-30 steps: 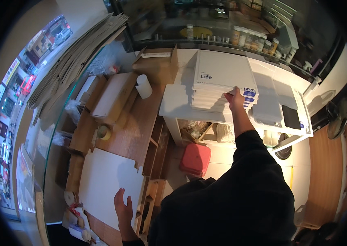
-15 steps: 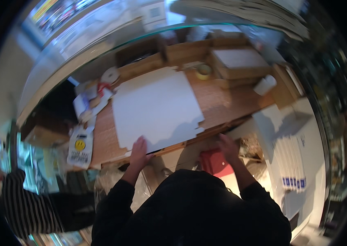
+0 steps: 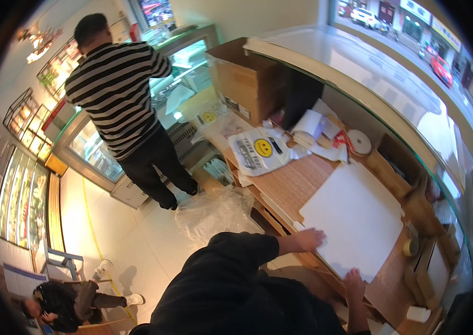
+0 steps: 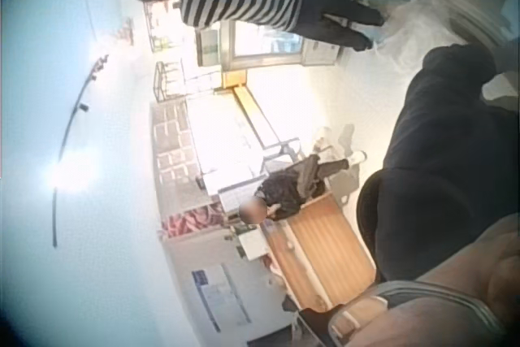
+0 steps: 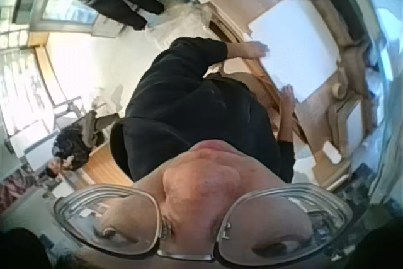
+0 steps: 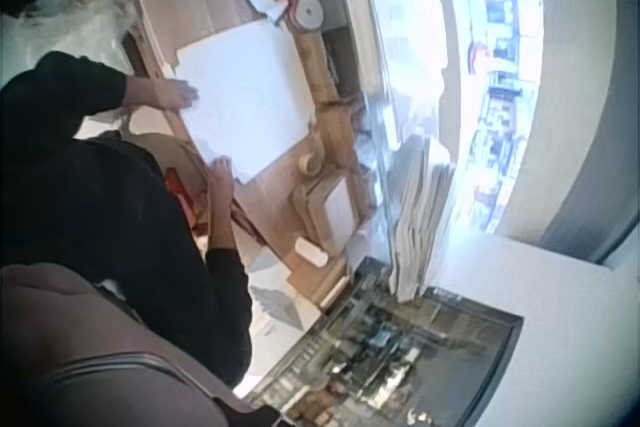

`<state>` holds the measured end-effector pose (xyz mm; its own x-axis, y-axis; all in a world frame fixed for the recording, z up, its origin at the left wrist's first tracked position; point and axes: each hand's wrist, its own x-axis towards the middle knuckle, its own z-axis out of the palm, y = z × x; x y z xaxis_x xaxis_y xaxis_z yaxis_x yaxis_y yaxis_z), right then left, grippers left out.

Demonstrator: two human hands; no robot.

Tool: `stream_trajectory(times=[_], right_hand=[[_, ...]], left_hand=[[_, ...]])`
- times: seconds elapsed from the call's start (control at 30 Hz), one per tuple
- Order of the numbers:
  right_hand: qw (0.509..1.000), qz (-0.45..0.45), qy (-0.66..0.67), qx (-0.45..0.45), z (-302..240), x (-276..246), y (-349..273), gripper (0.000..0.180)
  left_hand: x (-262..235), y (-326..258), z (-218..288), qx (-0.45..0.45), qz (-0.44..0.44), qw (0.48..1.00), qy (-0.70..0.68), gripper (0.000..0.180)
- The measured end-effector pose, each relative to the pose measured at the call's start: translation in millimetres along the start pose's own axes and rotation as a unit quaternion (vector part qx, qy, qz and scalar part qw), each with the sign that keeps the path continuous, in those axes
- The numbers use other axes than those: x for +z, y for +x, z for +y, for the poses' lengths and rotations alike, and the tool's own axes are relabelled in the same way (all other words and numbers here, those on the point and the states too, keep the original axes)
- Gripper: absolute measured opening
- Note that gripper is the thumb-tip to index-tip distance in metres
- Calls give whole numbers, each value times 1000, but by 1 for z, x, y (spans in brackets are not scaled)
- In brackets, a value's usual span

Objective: The person repeatedly assembles white cardboard boxes by folding flaps and tucking tabs into slots. They handle multiple boxes one at a time, placing each completed box into a plastic bag on the floor. The process is repeated throughout the clip.

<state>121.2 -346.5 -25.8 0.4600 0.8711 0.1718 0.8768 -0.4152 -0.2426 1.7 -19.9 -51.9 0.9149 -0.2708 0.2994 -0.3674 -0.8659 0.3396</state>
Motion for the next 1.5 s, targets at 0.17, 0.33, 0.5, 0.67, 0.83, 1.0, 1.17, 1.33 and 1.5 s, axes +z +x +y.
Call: stream_trajectory(times=[0.17, 0.33, 0.5, 0.67, 0.83, 1.0, 1.17, 1.33, 1.5], right_hand=[[991, -61, 54, 111, -8, -26, 12, 15], [956, 13, 90, 278, -6, -24, 47, 23], [950, 10, -17, 311, -8, -25, 52, 28], [984, 36, 82, 155, -11, -7, 46, 15], [988, 75, 116, 67, -26, 11, 50, 13], [987, 60, 151, 18, -39, 7, 63, 26], [987, 39, 153, 39, -37, 7, 67, 22], [984, 78, 158, 36, -41, 17, 69, 16], [990, 64, 126, -7, -45, 23, 79, 13]], left_hand=[[-5, 16, -3, -3, -83, 996, -34, 17], [-14, 43, -17, -102, 41, 993, -32, 18], [-20, 39, -6, 124, 75, 982, 125, 13], [-18, 24, -2, 149, 42, 970, 187, 11], [-15, 28, 5, 126, -8, 972, 199, 12], [-22, 37, 7, 110, -14, 981, 161, 12], [-16, 37, 11, 115, -60, 976, 176, 11], [-6, 39, 8, 49, -90, 992, 73, 9], [-9, 43, 14, 10, -51, 997, 52, 7]])
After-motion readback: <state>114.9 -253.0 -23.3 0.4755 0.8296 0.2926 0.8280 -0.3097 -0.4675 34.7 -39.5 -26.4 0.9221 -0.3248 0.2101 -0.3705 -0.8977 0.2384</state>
